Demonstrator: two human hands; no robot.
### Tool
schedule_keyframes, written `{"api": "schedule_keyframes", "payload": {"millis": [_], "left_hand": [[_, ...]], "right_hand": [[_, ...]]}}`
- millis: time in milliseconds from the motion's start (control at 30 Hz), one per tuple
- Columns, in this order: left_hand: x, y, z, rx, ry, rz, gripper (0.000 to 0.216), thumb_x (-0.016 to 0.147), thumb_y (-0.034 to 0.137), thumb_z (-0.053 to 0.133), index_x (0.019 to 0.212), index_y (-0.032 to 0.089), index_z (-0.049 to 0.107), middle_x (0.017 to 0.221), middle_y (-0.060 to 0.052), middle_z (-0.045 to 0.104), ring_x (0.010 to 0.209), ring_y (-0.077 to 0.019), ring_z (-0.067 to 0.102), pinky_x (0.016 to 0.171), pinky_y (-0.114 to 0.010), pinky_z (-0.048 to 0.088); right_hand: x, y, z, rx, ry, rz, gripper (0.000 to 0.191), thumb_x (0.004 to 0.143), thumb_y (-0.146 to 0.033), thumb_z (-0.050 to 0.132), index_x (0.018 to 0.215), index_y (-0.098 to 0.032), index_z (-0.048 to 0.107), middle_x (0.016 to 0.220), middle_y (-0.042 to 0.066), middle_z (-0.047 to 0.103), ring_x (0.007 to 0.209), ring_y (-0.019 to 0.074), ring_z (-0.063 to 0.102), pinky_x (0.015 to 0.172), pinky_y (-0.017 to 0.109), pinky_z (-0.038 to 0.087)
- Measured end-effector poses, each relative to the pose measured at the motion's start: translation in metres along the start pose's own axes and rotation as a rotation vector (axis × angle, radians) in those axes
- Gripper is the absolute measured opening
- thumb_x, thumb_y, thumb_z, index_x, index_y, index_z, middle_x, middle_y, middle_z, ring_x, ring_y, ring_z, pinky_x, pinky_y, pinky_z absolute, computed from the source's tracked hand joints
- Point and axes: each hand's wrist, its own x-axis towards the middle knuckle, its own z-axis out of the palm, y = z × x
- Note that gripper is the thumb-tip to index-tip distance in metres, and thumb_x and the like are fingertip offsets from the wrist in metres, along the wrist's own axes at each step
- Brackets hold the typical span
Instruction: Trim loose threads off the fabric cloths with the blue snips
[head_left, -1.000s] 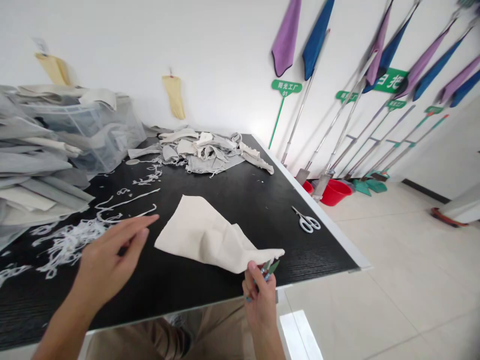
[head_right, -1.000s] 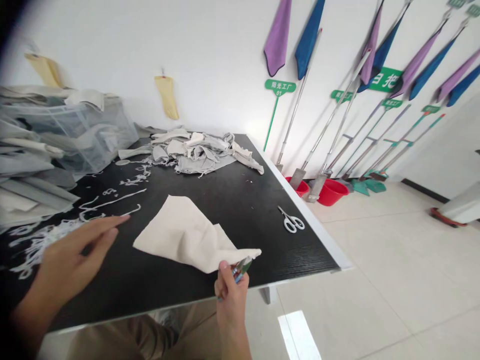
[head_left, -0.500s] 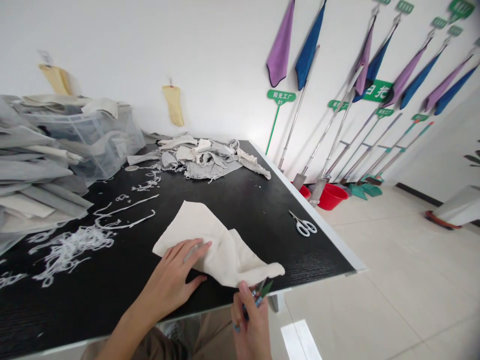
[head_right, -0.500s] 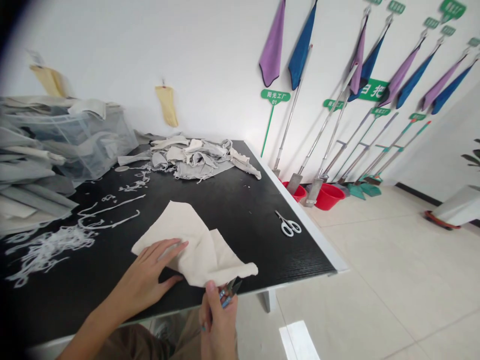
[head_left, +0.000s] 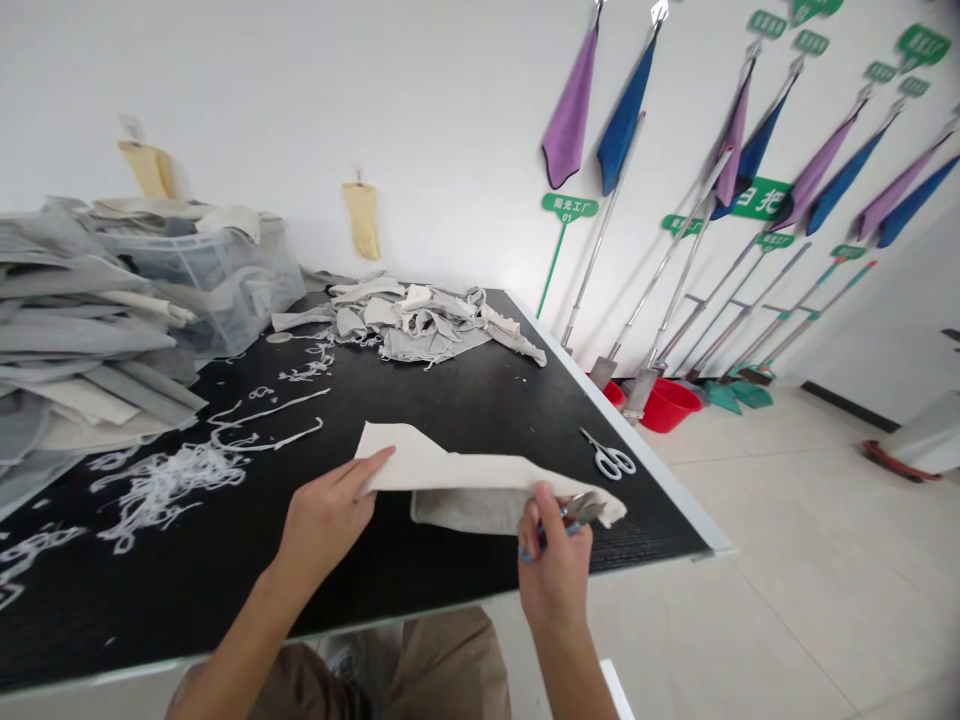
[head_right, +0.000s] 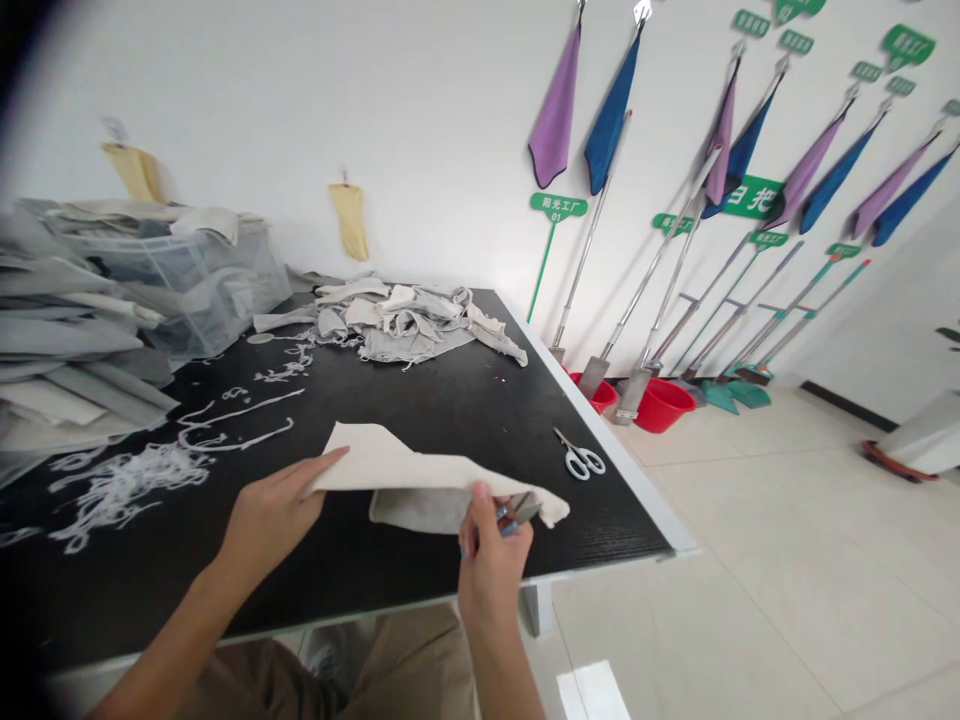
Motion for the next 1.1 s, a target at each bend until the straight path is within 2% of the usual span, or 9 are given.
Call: {"api": "schedule_keyframes", "payload": {"millis": [167, 300, 433, 533, 600, 667, 800, 933, 1100], "left_hand": [[0.069, -0.014, -0.027, 0.017, -0.023, -0.078, 0.044, 0.088, 0.017, 0.045, 0.128, 0.025, 0.062, 0.125, -0.002, 0.068, 0.111, -0.0244, 0.066, 0.097, -0.035, 0.049], [0.150, -0.024, -0.046, 0.116, -0.001, -0.125, 0.037, 0.091, 0.023, 0.046, 0.122, 0.021, 0.066, 0.113, -0.007, 0.072, 0.104, -0.0270, 0.067, 0.091, -0.037, 0.049], [0.217, -0.025, -0.079, 0.127, 0.067, -0.109, 0.046, 0.100, 0.031, 0.032, 0.126, 0.005, 0.060, 0.121, -0.011, 0.067, 0.112, -0.0239, 0.061, 0.095, -0.038, 0.043], [0.233, -0.018, -0.102, 0.131, 0.141, -0.067, 0.049, 0.102, 0.030, 0.027, 0.129, 0.000, 0.055, 0.129, -0.011, 0.060, 0.121, -0.0235, 0.053, 0.101, -0.039, 0.038], [0.221, -0.015, -0.106, 0.153, 0.146, 0.002, 0.044, 0.100, 0.025, 0.031, 0.129, 0.005, 0.057, 0.127, -0.009, 0.060, 0.124, -0.0238, 0.050, 0.104, -0.040, 0.035], [0.195, -0.017, -0.097, 0.211, 0.119, 0.104, 0.039, 0.097, 0.022, 0.038, 0.127, 0.012, 0.061, 0.123, -0.007, 0.061, 0.122, -0.0245, 0.050, 0.105, -0.041, 0.035], [0.123, -0.025, -0.052, 0.267, 0.104, 0.262, 0.028, 0.085, 0.019, 0.053, 0.107, 0.016, 0.070, 0.108, -0.009, 0.064, 0.109, -0.0271, 0.055, 0.101, -0.043, 0.037], [0.065, -0.018, -0.009, 0.183, -0.117, 0.402, 0.035, 0.078, 0.009, 0.053, 0.107, 0.020, 0.069, 0.100, -0.010, 0.068, 0.101, -0.0280, 0.059, 0.092, -0.045, 0.039], [0.026, -0.003, 0.013, 0.096, -0.301, 0.417, 0.038, 0.083, 0.003, 0.046, 0.113, 0.019, 0.064, 0.102, -0.010, 0.069, 0.096, -0.0249, 0.062, 0.091, -0.044, 0.039]], "right_hand": [[0.059, -0.030, 0.028, -0.034, -0.075, -0.120, 0.042, 0.072, -0.034, 0.081, 0.067, -0.021, 0.042, 0.045, -0.013, 0.036, 0.037, 0.0034, 0.029, 0.037, 0.019, 0.017], [0.124, -0.061, 0.077, -0.005, -0.212, -0.049, 0.043, 0.067, -0.030, 0.084, 0.069, -0.021, 0.042, 0.050, -0.013, 0.035, 0.039, 0.0026, 0.028, 0.036, 0.018, 0.016], [0.177, -0.100, 0.137, 0.024, -0.289, -0.007, 0.029, 0.082, -0.018, 0.069, 0.070, -0.020, 0.042, 0.056, -0.012, 0.036, 0.040, 0.0004, 0.026, 0.036, 0.016, 0.013], [0.187, -0.117, 0.154, 0.075, -0.387, -0.001, 0.023, 0.087, -0.018, 0.061, 0.072, -0.019, 0.044, 0.060, -0.011, 0.040, 0.039, -0.0004, 0.022, 0.036, 0.016, 0.012], [0.179, -0.113, 0.144, 0.124, -0.435, 0.047, 0.022, 0.085, -0.021, 0.065, 0.074, -0.019, 0.046, 0.059, -0.011, 0.040, 0.039, 0.0001, 0.020, 0.034, 0.016, 0.012], [0.163, -0.095, 0.118, 0.141, -0.424, 0.109, 0.027, 0.077, -0.024, 0.073, 0.074, -0.019, 0.047, 0.057, -0.012, 0.038, 0.040, 0.0003, 0.020, 0.033, 0.016, 0.013], [0.122, -0.038, 0.050, 0.074, -0.191, 0.176, 0.042, 0.062, -0.030, 0.084, 0.070, -0.019, 0.044, 0.056, -0.012, 0.041, 0.039, -0.0004, 0.023, 0.032, 0.016, 0.016], [0.081, 0.009, -0.005, -0.013, -0.061, 0.261, 0.043, 0.062, -0.036, 0.083, 0.069, -0.020, 0.044, 0.055, -0.011, 0.043, 0.037, 0.0004, 0.023, 0.031, 0.018, 0.017], [0.046, 0.032, -0.041, -0.008, 0.058, 0.242, 0.044, 0.060, -0.039, 0.083, 0.068, -0.021, 0.043, 0.055, -0.011, 0.043, 0.035, 0.0005, 0.024, 0.030, 0.018, 0.016]]}}
